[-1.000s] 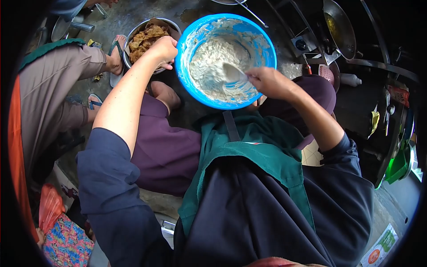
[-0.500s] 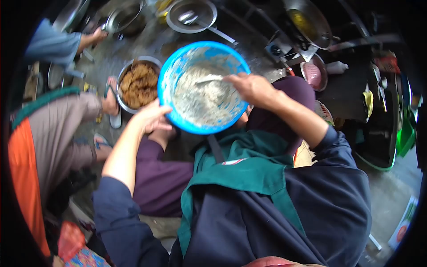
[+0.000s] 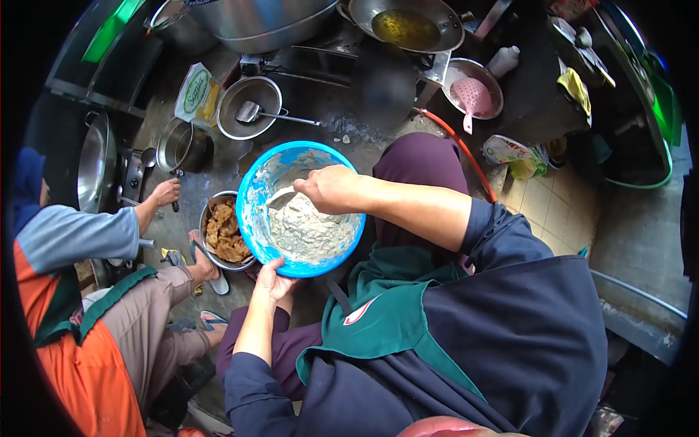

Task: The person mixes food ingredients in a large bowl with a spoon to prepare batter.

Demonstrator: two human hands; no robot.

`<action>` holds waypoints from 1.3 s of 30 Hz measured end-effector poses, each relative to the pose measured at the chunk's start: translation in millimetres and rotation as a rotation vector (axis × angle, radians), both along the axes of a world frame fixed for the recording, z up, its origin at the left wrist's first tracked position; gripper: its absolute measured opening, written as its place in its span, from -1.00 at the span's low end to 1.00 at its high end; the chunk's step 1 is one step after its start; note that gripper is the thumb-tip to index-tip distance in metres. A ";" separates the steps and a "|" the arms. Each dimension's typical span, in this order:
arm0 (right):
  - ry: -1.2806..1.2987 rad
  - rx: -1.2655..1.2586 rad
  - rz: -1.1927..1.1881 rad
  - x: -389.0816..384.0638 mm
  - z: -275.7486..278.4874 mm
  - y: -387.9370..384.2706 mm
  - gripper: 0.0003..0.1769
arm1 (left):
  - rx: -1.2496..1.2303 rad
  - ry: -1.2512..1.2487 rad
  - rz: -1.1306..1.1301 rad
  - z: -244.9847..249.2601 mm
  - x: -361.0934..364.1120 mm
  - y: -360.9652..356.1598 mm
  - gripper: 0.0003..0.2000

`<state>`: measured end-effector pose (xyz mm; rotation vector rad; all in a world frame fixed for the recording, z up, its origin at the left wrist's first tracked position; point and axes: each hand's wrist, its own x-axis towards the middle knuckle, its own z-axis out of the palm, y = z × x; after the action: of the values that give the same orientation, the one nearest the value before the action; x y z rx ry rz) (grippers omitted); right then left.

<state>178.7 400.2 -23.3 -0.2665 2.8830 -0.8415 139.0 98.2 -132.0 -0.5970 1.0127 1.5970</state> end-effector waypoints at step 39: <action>0.643 0.695 -0.167 4.4 105.5 82.1 -0.85 | 0.199 0.323 0.318 194.0 -25.3 145.5 -0.53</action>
<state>183.1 482.3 82.2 -0.2474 3.5838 0.3495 113.7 243.8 61.9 -0.3827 1.0101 2.0978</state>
